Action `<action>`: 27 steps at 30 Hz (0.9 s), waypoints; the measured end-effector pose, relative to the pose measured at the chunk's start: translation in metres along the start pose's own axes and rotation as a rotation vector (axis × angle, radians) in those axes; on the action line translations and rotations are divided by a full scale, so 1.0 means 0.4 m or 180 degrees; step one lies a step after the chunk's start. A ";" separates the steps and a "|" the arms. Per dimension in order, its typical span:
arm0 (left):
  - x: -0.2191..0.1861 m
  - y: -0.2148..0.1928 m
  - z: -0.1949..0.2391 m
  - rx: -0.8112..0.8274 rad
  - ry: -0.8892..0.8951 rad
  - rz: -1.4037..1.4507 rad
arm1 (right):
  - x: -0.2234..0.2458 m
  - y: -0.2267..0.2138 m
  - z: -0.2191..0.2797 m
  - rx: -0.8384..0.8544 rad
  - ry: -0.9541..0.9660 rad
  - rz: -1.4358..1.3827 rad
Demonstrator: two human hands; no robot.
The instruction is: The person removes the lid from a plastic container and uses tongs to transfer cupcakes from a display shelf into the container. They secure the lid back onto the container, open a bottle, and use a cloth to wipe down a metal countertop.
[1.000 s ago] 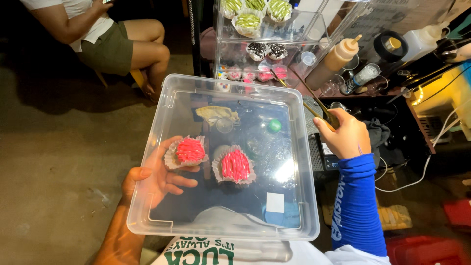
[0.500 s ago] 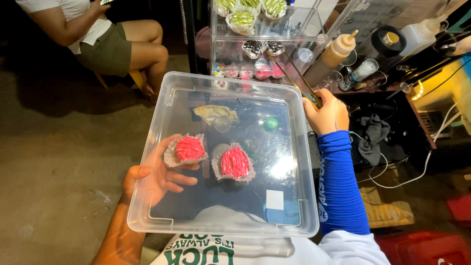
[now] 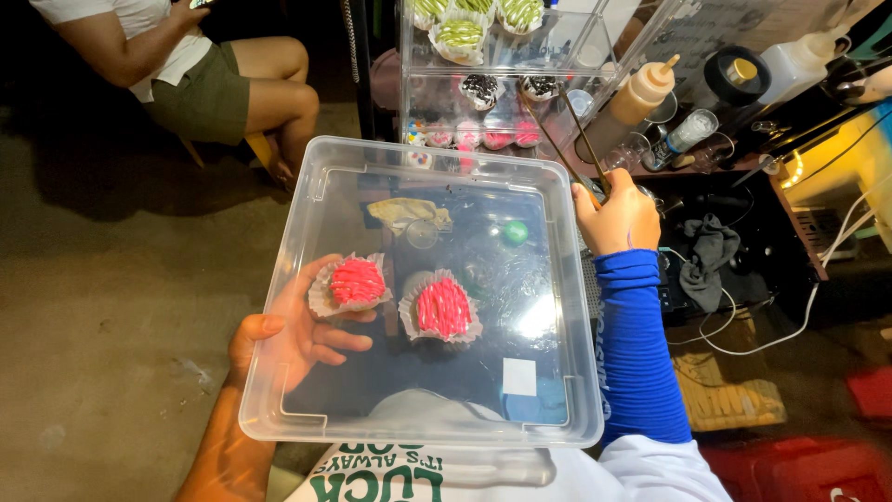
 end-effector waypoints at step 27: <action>-0.003 -0.019 0.037 -0.0024 0.0087 0.0071 | 0.027 0.092 -0.059 0.0478 -0.0136 -0.0714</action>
Point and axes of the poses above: each hand's wrist, its own z-axis away from the middle knuckle, its own y-axis out of the palm, x = y × z, the point moved 9 cm from there along -z, towards the middle knuckle, and after that the axes turned 8 degrees about z, right-handed, at the moved point
